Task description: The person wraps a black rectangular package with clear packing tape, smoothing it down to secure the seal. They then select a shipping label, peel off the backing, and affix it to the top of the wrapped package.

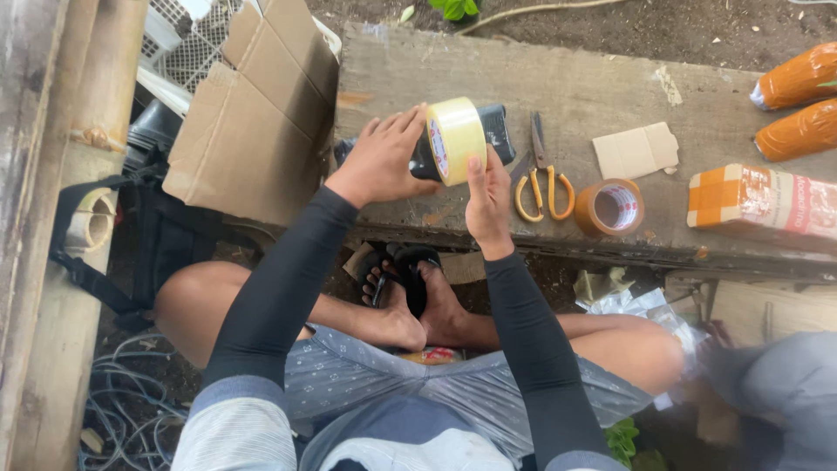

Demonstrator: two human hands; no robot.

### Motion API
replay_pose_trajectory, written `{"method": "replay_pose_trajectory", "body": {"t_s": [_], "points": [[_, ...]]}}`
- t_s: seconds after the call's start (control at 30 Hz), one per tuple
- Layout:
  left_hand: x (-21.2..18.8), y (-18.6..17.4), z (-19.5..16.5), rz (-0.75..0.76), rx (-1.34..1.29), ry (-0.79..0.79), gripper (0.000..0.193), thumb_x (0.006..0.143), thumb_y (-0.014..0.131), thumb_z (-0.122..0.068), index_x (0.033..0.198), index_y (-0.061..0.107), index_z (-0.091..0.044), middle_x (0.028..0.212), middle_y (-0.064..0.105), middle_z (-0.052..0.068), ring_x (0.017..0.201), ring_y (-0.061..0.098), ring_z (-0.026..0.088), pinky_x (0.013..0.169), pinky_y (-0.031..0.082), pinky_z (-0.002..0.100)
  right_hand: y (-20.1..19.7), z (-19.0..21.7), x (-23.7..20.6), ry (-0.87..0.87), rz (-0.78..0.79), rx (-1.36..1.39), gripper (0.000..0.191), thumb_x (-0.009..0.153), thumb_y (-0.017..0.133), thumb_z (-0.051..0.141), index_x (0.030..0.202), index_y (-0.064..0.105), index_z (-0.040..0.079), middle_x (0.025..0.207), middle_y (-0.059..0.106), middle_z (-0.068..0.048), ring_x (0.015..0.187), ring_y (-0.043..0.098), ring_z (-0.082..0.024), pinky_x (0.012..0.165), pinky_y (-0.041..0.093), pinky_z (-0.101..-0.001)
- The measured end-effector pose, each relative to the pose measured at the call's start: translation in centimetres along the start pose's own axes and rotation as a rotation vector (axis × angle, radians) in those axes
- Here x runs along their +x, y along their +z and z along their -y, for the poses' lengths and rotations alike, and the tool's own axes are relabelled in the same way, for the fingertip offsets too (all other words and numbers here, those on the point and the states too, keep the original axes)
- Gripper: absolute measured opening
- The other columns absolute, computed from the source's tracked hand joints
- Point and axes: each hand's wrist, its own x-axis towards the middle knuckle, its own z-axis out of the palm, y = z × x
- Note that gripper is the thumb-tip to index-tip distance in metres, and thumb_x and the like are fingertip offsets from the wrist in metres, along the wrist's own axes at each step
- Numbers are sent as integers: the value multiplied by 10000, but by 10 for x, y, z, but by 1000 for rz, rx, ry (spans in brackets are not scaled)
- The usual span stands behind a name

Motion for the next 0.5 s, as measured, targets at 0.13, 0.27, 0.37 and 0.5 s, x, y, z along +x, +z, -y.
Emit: {"method": "replay_pose_trajectory", "body": {"t_s": [0.13, 0.27, 0.37, 0.5], "points": [[-13, 7, -4, -117, 37, 8, 1247, 656, 849, -668, 1534, 351, 64, 1509, 489, 228, 1386, 467, 370, 1116, 351, 515, 3, 0, -8, -16, -76, -13, 375, 1147, 440, 392, 1104, 564, 41, 984, 587, 4, 884, 499, -52, 814, 429, -208], [-12, 12, 4, -156, 141, 41, 1209, 698, 820, -694, 1522, 363, 62, 1494, 511, 219, 1331, 508, 363, 1044, 390, 493, 10, 4, -24, -44, -183, -23, 339, 1159, 469, 346, 1100, 554, 23, 999, 564, 3, 910, 488, -55, 838, 428, -214], [-10, 15, 6, -145, 139, 35, 1196, 706, 817, -679, 1523, 354, 62, 1480, 532, 209, 1271, 545, 333, 1017, 402, 472, 14, 10, -41, -8, -250, -9, 324, 1156, 486, 314, 1069, 563, 12, 975, 592, -2, 894, 506, -53, 826, 434, -215], [-11, 17, 4, -92, 103, 12, 1242, 711, 810, -722, 1527, 332, 82, 1433, 543, 218, 1236, 548, 346, 999, 394, 504, 11, 15, -67, 105, -314, -50, 301, 1131, 511, 278, 1039, 587, 1, 931, 627, -10, 836, 526, -43, 755, 451, -214]]}}
